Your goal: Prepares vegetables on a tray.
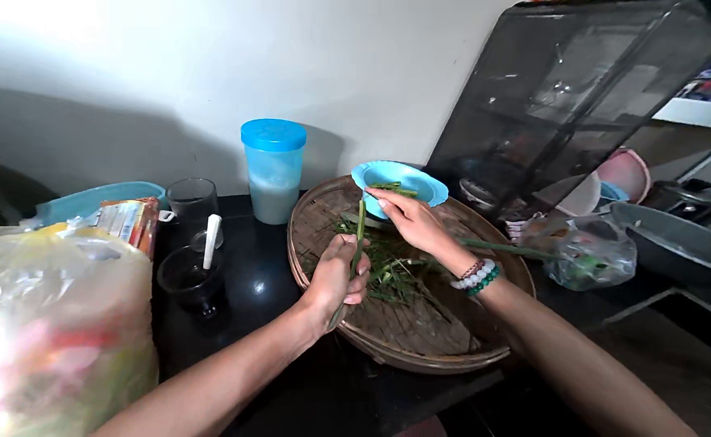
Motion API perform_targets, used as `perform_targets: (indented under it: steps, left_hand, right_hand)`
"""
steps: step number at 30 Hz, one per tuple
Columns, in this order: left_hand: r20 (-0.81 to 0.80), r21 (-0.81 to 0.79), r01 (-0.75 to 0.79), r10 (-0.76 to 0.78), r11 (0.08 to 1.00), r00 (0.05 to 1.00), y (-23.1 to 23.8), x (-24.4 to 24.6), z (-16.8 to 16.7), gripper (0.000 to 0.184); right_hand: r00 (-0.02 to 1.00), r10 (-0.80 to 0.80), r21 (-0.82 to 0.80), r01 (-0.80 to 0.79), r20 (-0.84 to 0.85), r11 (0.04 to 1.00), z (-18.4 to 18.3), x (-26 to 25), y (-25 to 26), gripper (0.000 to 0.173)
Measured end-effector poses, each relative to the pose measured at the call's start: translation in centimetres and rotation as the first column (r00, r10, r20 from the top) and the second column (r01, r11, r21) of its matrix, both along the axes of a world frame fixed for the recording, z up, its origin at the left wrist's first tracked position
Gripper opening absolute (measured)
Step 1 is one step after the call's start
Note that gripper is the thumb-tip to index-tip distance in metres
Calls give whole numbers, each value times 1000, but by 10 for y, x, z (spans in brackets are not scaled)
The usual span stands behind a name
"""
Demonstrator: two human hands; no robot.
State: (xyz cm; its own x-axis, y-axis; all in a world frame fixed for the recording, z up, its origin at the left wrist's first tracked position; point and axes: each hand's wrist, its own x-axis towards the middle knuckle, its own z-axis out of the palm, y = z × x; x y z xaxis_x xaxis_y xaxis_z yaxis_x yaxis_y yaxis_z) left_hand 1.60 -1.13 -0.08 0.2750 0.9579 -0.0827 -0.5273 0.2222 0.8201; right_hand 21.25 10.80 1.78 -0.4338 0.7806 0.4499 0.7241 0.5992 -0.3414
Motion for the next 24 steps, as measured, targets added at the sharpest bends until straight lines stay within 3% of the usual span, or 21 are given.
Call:
perform_targets:
  steps: [4, 7, 15, 20, 24]
  left_hand:
    - [45, -29, -47, 48, 998, 998, 6, -2, 0, 31]
    - [56, -45, -41, 44, 998, 997, 6, -1, 0, 22]
    - [10, -49, -29, 29, 998, 1000, 7, -1, 0, 23]
    - [-67, 9, 72, -72, 997, 995, -4, 0, 1, 29]
    - [-57, -5, 62, -62, 998, 996, -3, -1, 2, 32]
  right_hand:
    - [992, 114, 77, -110, -47, 991, -2, -4, -30, 42]
    - [984, 166, 105, -172, 65, 979, -17, -12, -50, 40]
    - [991, 56, 166, -75, 119, 983, -18, -13, -40, 39]
    - [995, -62, 84, 56, 76, 995, -12, 8, -15, 39]
    - [993, 35, -63, -42, -111, 997, -6, 15, -15, 42]
